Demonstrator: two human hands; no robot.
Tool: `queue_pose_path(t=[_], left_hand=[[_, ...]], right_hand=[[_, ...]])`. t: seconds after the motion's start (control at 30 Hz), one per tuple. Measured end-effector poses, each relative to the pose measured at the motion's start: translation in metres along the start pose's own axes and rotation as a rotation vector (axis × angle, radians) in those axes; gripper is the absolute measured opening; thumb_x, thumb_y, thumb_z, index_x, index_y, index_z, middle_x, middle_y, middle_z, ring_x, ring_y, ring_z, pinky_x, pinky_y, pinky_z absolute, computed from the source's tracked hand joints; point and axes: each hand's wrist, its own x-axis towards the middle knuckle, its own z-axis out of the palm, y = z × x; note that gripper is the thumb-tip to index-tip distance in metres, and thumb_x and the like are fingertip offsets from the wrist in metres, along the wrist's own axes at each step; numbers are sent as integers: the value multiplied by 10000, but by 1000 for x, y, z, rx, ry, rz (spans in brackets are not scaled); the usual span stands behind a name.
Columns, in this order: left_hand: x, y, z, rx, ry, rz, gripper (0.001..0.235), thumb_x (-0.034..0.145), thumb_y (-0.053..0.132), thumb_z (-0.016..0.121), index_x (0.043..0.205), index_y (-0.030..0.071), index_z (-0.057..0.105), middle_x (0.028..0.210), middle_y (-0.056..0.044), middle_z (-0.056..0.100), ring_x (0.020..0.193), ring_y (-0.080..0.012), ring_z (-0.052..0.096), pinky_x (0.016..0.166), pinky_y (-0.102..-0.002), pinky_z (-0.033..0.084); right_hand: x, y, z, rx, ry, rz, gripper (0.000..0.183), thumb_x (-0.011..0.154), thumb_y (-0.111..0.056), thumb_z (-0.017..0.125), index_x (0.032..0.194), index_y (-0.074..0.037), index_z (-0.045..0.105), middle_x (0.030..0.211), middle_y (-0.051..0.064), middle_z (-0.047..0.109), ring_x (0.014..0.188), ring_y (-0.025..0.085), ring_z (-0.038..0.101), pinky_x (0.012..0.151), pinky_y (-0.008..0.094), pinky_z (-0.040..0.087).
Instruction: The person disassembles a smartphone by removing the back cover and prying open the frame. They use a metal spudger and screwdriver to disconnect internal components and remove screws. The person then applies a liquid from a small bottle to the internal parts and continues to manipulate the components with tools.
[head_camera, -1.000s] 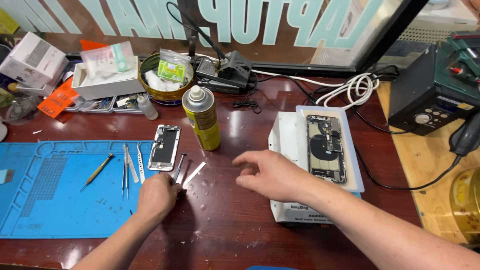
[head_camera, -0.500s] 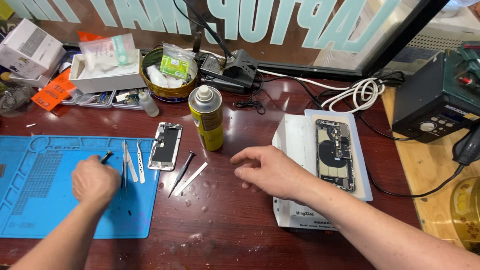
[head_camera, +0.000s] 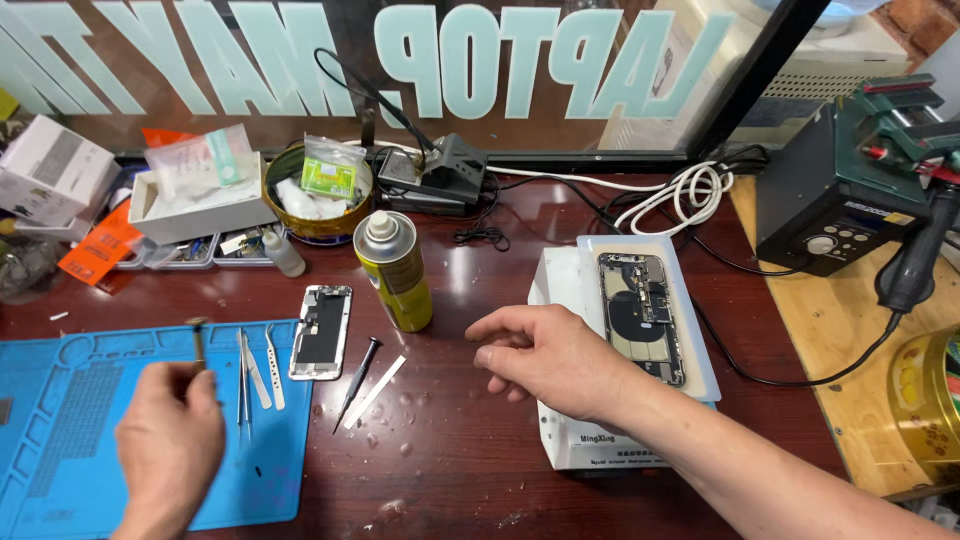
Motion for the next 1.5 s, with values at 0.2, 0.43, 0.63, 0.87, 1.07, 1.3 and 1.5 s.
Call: queue_pose_path(t=[0.2,0.43,0.63,0.87,1.07,1.3,1.5], left_hand=[[-82,184,12,-511,-324,392,154,886,153,712,994,47,686,850,-91,783,738,-192,774,643,-319,593],[-108,296,20,-604,-632,418,225,906,210,729,1023,17,712,842,-119,793,733,-196,782,677,-326,600],[-113,308,41,-429,-813,378,426,803,225,778,1184,66,676,978,-97,785,797,-193,777,718,-341,616],[-123,304,57,-194,-882,450,864,695,244,893,1434,87,475,1276,-183,650,1127,-287,676,955,-389,558],[-127,304,65,-68,-1013,456,1219,644,299,948,1577,68,198,1411,-235,522,1322,-323,564,1107,-363,481],[-137,300,73,-158,-980,436,1222,605,265,952,1563,36,229,1373,-222,567,1297,-312,590,1092,-354,493],[-140,302,77,-132,-971,472,1206,613,285,954,1530,-28,235,1297,-217,631,1236,-319,634,1060,-373,518]], right_hand=[[-17,-14,0,176,191,-180,432,912,-255,680,1314,-107,626,889,30,727,746,90,705,632,260,600],[-39,4,-46,247,662,-281,258,943,-211,698,1058,3,786,823,49,753,709,88,671,629,257,577],[-58,28,-95,517,764,-256,228,965,-148,647,1119,17,678,924,90,743,769,140,678,680,282,577],[-79,42,-124,615,852,-286,495,943,-55,563,1412,-34,406,1044,154,700,892,242,699,781,381,609],[-75,64,-146,1013,825,-108,531,935,-8,531,1436,-76,370,1018,165,652,954,310,695,869,460,607],[-62,106,-140,1108,785,-26,162,931,-11,621,1064,-40,533,1057,152,691,974,291,696,874,437,599],[-56,96,-131,845,876,-153,166,933,-20,644,1053,-2,531,1036,154,652,921,259,697,842,413,629]])
